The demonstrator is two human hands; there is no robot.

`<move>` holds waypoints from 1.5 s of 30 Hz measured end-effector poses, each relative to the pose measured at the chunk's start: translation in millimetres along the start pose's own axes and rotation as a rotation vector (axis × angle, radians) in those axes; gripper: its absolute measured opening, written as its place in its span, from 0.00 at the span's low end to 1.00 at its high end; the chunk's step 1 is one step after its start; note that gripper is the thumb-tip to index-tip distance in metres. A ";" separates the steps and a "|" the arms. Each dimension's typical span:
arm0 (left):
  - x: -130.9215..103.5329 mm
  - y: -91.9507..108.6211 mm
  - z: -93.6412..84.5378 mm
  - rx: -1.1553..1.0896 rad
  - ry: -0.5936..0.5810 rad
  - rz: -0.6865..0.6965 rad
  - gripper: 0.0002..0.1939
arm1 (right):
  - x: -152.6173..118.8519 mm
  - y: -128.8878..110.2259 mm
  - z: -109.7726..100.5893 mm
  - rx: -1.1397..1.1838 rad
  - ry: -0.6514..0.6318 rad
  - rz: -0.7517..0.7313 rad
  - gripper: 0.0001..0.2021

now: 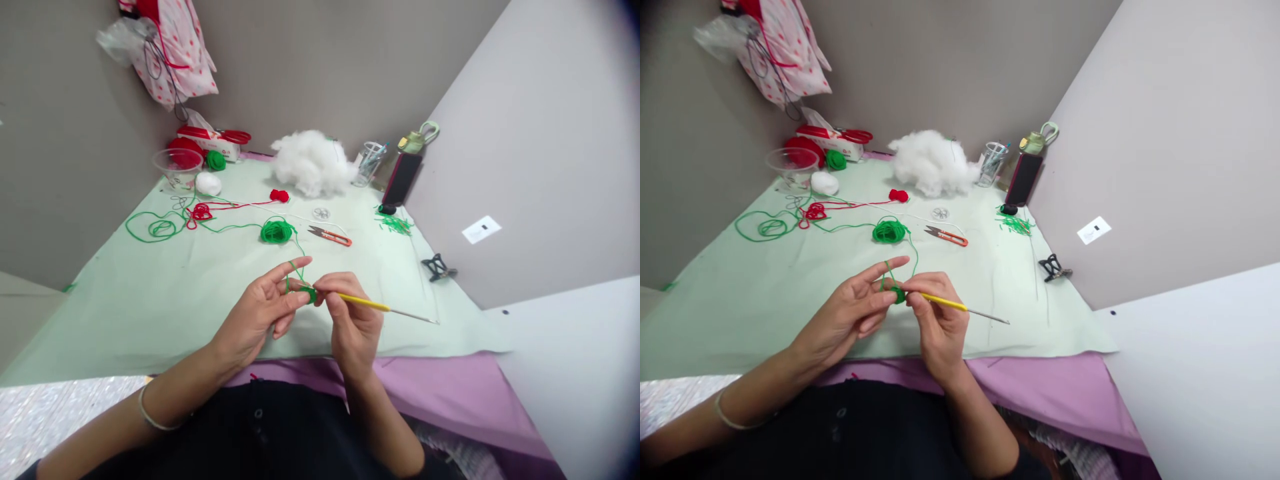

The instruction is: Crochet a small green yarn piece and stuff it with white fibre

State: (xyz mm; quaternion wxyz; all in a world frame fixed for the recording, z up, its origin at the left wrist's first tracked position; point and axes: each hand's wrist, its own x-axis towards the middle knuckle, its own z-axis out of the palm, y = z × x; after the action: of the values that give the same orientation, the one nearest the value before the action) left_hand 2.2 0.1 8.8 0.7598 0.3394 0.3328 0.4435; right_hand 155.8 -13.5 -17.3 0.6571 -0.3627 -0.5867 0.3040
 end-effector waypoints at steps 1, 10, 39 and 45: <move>0.3 1.4 -1.3 -0.024 -0.026 -0.031 0.31 | 1.1 0.4 -2.1 0.037 0.005 0.027 0.08; -0.4 -2.3 -1.3 0.025 -0.015 0.023 0.23 | 3.8 5.1 -2.9 0.176 0.020 0.200 0.09; 7.2 -6.1 -2.9 -0.225 0.031 -0.010 0.16 | -1.6 7.3 -0.7 0.002 0.126 -0.035 0.11; 4.1 -9.4 3.9 -0.111 0.082 0.105 0.14 | -2.7 4.1 5.6 0.001 0.098 0.004 0.09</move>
State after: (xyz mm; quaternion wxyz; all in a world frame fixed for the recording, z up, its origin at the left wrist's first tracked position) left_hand 11.1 -0.6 2.5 0.7388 0.2954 0.3202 0.5141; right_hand 150.0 -12.8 -21.9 0.6846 -0.3783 -0.5529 0.2874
